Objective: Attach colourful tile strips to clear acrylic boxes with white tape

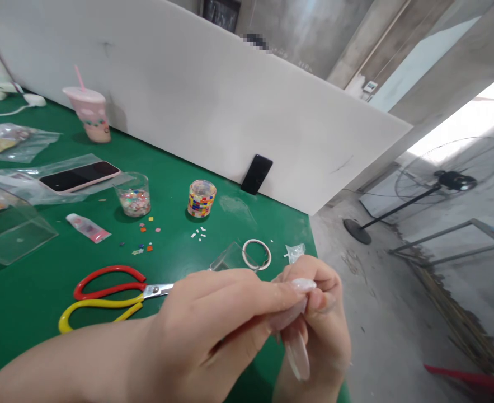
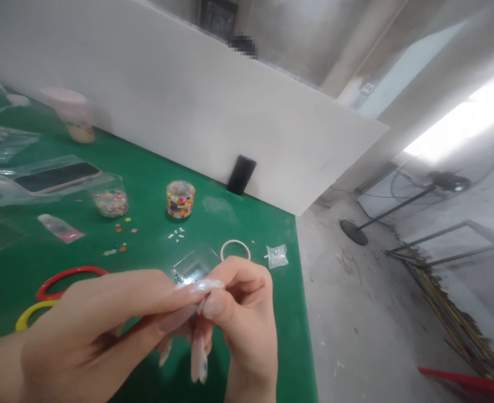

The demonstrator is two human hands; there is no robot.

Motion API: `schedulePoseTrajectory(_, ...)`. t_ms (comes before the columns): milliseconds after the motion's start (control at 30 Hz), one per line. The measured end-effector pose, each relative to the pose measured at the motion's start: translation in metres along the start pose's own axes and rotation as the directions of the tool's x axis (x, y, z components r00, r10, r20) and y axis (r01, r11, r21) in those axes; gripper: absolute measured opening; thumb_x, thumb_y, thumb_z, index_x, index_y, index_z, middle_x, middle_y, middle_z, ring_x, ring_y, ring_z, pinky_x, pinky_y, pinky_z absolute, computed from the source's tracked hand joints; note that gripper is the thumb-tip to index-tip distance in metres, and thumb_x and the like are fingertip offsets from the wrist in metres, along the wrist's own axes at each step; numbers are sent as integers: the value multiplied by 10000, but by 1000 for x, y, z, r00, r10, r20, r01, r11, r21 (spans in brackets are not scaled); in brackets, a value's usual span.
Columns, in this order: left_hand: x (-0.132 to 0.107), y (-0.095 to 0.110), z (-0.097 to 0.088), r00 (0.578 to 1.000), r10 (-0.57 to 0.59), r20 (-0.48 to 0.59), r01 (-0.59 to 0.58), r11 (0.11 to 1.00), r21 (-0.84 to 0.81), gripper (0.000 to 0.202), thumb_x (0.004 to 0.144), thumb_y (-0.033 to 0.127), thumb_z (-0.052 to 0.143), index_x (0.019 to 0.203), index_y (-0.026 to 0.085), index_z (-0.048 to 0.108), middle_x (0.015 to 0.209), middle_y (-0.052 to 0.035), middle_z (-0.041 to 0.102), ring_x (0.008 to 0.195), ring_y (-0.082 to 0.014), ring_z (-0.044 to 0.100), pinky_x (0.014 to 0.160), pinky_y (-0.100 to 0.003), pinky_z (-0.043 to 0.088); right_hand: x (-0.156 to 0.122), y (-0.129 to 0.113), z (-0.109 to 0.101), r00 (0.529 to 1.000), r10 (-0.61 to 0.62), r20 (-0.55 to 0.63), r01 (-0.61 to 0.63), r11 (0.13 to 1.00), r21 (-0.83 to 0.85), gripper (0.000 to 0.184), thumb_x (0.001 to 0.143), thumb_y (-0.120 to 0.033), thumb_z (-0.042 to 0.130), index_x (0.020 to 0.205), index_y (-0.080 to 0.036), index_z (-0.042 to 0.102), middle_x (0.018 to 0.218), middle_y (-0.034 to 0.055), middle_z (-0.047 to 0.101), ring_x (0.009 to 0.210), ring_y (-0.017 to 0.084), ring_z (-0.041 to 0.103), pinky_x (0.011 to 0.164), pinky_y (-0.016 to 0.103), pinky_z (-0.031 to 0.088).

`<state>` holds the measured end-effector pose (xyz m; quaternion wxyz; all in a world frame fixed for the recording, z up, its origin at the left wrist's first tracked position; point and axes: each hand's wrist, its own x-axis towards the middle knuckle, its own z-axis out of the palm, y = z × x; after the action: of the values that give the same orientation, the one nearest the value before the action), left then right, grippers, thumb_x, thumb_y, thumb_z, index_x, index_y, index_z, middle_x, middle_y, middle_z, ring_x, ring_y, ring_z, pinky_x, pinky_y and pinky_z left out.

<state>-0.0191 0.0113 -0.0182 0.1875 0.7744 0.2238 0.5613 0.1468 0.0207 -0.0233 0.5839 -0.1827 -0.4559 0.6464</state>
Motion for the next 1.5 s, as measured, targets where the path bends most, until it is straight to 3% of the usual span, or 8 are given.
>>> schedulePoseTrajectory(400,3,-3,-7,991,62,117,-67,997,41,315,1010,16,569,1297,97,671,819,1,813,576,-75,691,618,-124,630,-1,-4,-5,998,-34,-54,29,995,-91,188,870,-383,898,769,-257,801,490,-35,688,359,108,585,355,181,490)
schedulePoseTrajectory(667,3,-3,1,1000,-21,-2,20,999,-37,262,1024,43,591,1238,160,685,922,-6,850,500,-54,652,452,-121,537,-1,-4,1,998,36,-53,-43,990,-135,355,896,-512,834,715,-249,679,397,-88,497,269,78,360,315,200,390)
schedulePoseTrajectory(867,15,-4,-12,984,67,167,-78,995,63,315,1097,362,654,1320,140,644,850,11,818,639,-82,729,638,-148,610,-11,-5,-10,991,92,-99,-102,990,-100,342,919,-548,790,764,-253,713,471,-62,563,314,85,426,311,194,333)
schedulePoseTrajectory(1000,17,-9,-10,978,129,161,-168,952,257,245,1158,278,506,1246,161,702,676,61,729,518,-62,636,571,-138,535,-7,-3,-9,988,157,17,-156,988,-15,260,899,-471,832,805,-239,760,500,-52,590,344,72,423,337,182,350)
schedulePoseTrajectory(1133,10,-17,-6,976,209,63,-219,942,253,263,1153,233,476,1280,257,705,681,70,724,532,-88,643,510,-195,485,0,0,1,985,161,66,-162,987,13,332,891,-492,839,730,-227,718,458,-91,454,324,48,283,305,170,283)
schedulePoseTrajectory(1267,6,-16,-12,970,217,111,-238,942,238,247,1121,123,506,1303,182,661,771,52,763,605,-92,668,524,-249,462,4,0,9,980,179,85,-182,983,20,399,903,-527,812,672,-233,671,420,-136,315,295,31,117,268,172,235)
schedulePoseTrajectory(1400,9,-14,-16,965,245,89,-261,921,288,230,1105,94,509,1258,156,670,698,66,709,569,-83,634,519,-235,469,7,-2,11,971,226,78,-227,974,9,435,880,-496,829,618,-237,598,408,-128,365,278,28,134,250,171,213)
schedulePoseTrajectory(1500,13,-9,-16,960,277,39,-271,886,378,169,1104,116,551,1167,155,703,657,82,688,525,-66,617,499,-213,465,7,-3,12,959,283,29,-282,959,-32,515,868,-613,807,611,-241,563,365,-145,324,251,18,91,244,176,178)
